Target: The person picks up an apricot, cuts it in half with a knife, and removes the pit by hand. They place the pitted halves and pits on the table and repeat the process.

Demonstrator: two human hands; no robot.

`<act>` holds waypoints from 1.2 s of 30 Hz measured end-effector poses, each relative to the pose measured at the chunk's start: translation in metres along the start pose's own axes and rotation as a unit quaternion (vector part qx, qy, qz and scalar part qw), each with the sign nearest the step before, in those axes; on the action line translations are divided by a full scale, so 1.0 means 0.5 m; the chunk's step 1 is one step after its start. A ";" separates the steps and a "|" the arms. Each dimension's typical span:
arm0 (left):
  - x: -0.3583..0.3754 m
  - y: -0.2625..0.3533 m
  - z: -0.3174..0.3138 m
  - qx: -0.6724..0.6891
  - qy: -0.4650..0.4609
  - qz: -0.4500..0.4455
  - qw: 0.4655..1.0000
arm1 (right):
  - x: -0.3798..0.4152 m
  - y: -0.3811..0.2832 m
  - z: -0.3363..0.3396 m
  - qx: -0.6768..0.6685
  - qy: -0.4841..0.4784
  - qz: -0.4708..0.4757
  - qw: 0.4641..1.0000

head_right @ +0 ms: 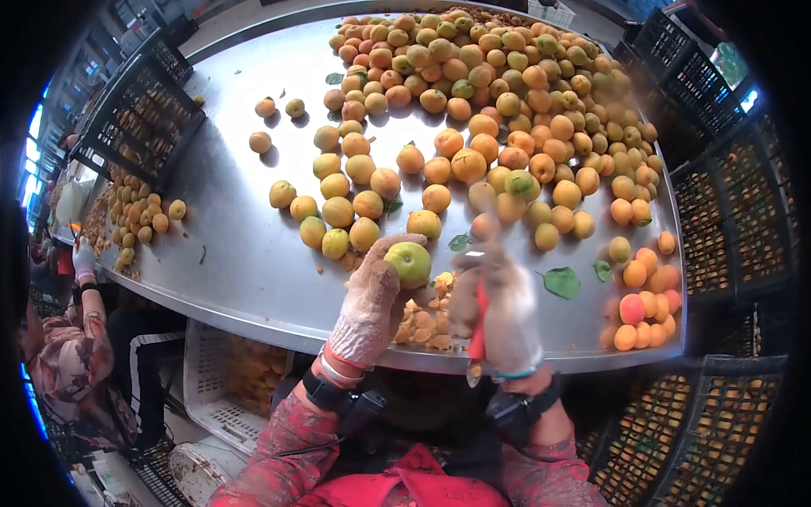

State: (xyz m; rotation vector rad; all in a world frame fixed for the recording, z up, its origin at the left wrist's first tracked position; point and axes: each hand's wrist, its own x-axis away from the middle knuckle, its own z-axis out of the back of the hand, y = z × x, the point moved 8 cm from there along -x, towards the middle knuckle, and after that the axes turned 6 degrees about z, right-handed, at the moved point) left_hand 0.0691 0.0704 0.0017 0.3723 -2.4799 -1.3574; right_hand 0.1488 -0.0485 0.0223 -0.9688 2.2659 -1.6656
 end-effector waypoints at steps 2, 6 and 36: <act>0.005 -0.007 0.002 0.039 -0.008 -0.003 0.999 | 0.019 -0.103 -0.018 0.051 -0.071 0.238 0.967; 0.009 -0.011 0.009 0.008 0.009 -0.002 1.000 | 0.013 0.000 -0.035 0.127 -0.083 0.109 0.982; 0.051 0.055 0.020 -0.233 0.067 -0.123 0.962 | 0.043 0.030 -0.094 0.307 -0.146 0.252 0.906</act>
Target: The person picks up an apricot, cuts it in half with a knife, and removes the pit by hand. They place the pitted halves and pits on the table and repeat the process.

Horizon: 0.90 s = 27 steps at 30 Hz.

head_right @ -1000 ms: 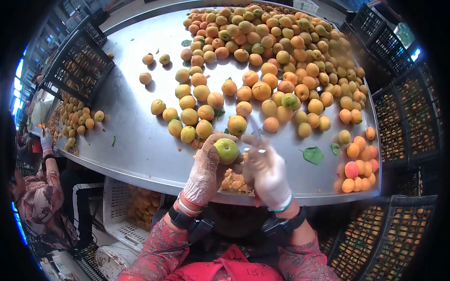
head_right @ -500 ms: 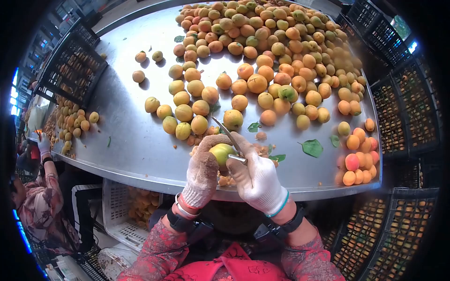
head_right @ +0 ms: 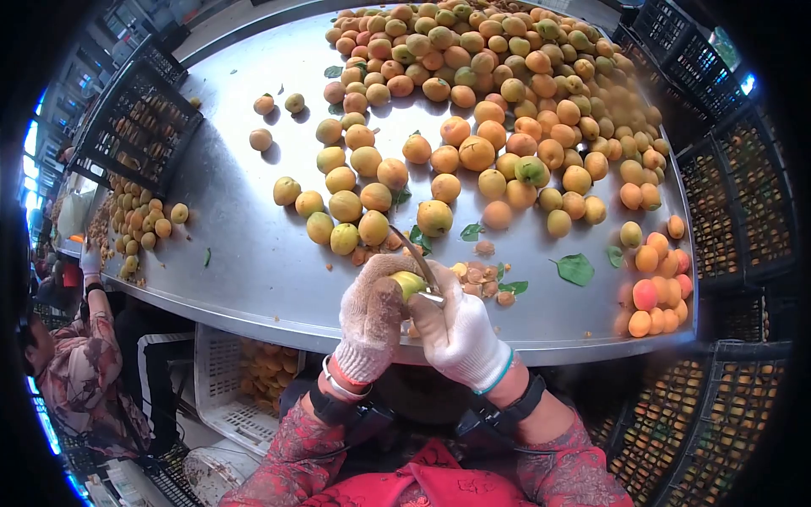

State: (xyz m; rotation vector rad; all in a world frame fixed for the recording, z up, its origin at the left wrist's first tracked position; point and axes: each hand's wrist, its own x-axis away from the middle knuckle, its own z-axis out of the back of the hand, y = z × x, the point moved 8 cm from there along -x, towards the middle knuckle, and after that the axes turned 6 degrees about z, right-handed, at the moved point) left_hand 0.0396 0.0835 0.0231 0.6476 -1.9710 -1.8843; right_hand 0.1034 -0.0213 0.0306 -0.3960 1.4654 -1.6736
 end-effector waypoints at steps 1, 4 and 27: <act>-0.001 0.002 0.002 -0.004 0.007 0.009 1.000 | -0.003 0.000 -0.002 0.000 -0.003 -0.001 1.000; -0.009 0.006 0.010 -0.031 0.024 -0.024 0.999 | -0.014 -0.011 -0.001 0.012 0.000 0.028 1.000; -0.021 -0.076 -0.012 0.254 0.011 0.136 0.957 | -0.002 0.011 0.041 -0.186 0.062 -0.161 0.967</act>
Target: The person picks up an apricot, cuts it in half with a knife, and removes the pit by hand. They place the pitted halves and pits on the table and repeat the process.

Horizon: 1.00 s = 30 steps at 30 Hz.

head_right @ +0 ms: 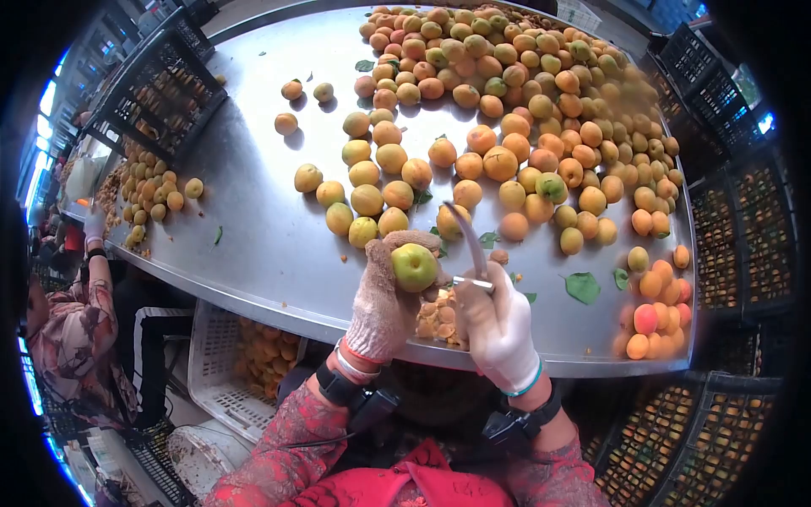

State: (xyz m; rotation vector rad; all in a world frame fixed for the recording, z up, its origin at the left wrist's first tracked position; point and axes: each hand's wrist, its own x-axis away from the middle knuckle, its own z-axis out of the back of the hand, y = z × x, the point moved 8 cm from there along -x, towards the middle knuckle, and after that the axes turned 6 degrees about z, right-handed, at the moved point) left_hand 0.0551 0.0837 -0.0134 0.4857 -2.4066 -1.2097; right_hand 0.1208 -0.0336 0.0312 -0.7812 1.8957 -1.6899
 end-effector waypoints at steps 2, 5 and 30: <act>-0.005 0.004 -0.005 -0.012 -0.020 -0.034 0.999 | 0.004 -0.020 0.002 0.208 -0.006 0.143 0.968; -0.002 0.033 -0.011 -0.163 0.000 -0.130 0.978 | 0.011 -0.048 -0.023 0.330 -0.029 0.237 0.913; 0.013 0.014 -0.033 0.241 -0.013 0.065 0.968 | -0.003 -0.024 -0.081 0.430 -0.023 0.292 0.854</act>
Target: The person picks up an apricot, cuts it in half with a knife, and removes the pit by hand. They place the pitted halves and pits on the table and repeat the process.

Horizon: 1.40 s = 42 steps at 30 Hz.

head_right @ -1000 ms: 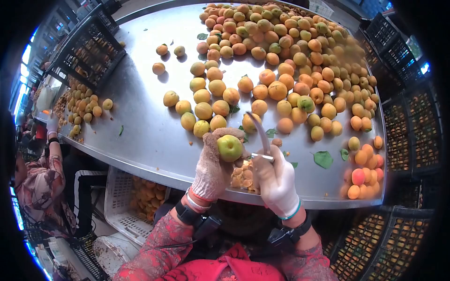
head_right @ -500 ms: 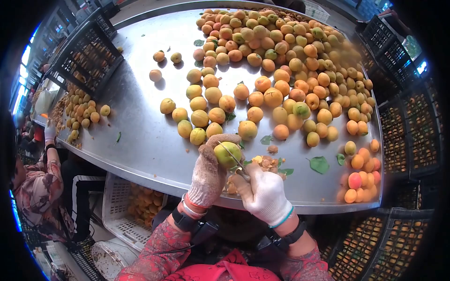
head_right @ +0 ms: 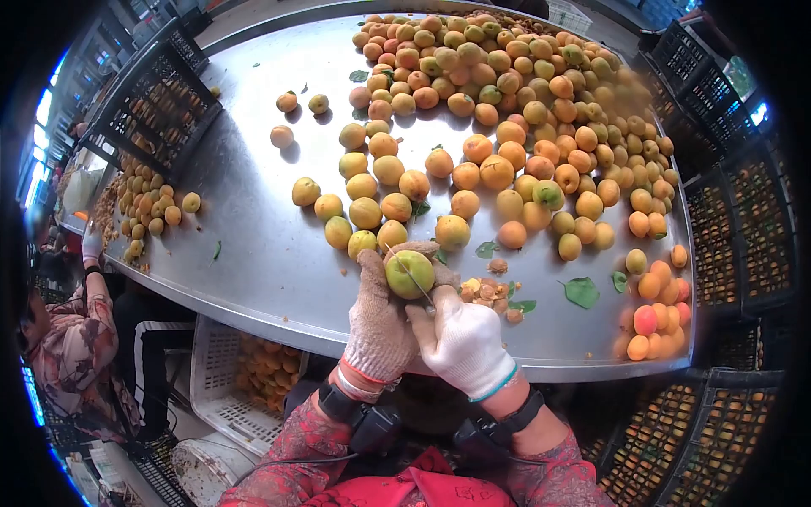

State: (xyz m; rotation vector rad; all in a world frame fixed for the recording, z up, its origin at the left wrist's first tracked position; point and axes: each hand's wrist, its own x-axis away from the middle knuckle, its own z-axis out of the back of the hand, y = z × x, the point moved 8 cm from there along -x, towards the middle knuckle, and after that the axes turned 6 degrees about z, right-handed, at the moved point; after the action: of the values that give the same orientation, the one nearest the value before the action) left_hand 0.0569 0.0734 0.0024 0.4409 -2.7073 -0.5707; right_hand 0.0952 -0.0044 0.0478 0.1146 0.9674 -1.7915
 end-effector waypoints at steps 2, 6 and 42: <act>0.002 0.006 -0.010 -0.024 -0.004 -0.007 1.000 | -0.004 0.006 0.005 -0.011 -0.005 -0.006 1.000; 0.006 0.035 -0.007 -0.324 -0.024 -0.078 0.942 | -0.009 0.005 0.007 -0.058 0.004 -0.019 0.998; -0.004 -0.017 -0.016 -0.073 -0.032 0.013 0.997 | -0.002 0.018 -0.005 0.024 -0.039 -0.020 0.999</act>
State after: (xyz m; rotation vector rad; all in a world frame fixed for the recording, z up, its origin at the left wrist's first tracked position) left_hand 0.0638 0.0642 0.0049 0.3536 -2.7045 -0.7810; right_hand 0.1022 -0.0032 0.0417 0.0554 0.8770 -1.8436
